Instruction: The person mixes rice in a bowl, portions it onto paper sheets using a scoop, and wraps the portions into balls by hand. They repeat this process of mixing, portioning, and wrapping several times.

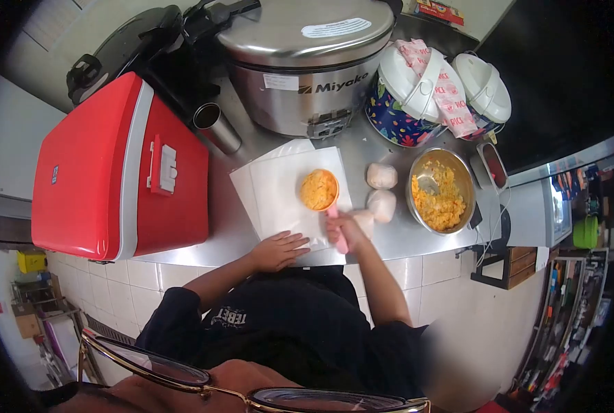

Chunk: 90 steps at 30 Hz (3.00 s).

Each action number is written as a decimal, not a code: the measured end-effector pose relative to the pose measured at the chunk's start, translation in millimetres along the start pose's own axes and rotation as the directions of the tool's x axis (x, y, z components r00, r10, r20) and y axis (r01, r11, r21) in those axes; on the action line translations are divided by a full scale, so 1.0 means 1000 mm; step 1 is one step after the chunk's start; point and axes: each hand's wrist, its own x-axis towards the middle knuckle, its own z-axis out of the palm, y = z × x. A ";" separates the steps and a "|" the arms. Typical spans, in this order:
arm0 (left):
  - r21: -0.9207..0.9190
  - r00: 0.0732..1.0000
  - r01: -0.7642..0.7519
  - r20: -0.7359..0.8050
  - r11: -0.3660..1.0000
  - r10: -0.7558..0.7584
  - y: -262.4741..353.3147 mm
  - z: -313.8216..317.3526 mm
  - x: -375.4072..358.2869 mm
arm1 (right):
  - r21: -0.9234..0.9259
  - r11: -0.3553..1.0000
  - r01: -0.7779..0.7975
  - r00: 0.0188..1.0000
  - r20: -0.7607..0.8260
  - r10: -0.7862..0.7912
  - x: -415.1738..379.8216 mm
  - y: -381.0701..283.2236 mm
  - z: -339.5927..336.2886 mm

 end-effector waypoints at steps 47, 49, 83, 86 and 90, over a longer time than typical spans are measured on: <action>-0.436 0.874 0.370 -0.135 0.820 -0.467 -0.012 -0.046 0.003 | -0.767 -0.550 0.329 0.579 0.624 -0.524 -0.052 -0.018 0.022; -0.244 0.856 0.440 -0.178 0.864 -0.486 -0.006 -0.053 0.007 | -0.726 -0.623 0.293 0.644 0.631 -0.432 -0.041 0.007 0.044; 0.072 0.889 0.378 -0.306 0.923 -0.340 -0.006 -0.030 0.035 | -0.903 -0.387 0.187 0.891 0.322 -0.321 0.101 -0.098 0.050; 0.148 0.857 0.359 -0.442 0.922 -0.263 -0.019 -0.038 0.041 | -0.544 -0.767 0.340 0.618 0.744 -0.255 0.112 -0.110 0.050; 0.074 0.815 0.385 -0.496 0.920 -0.301 -0.034 -0.050 0.059 | -0.783 -0.441 0.439 0.827 0.544 -0.141 0.126 -0.122 0.068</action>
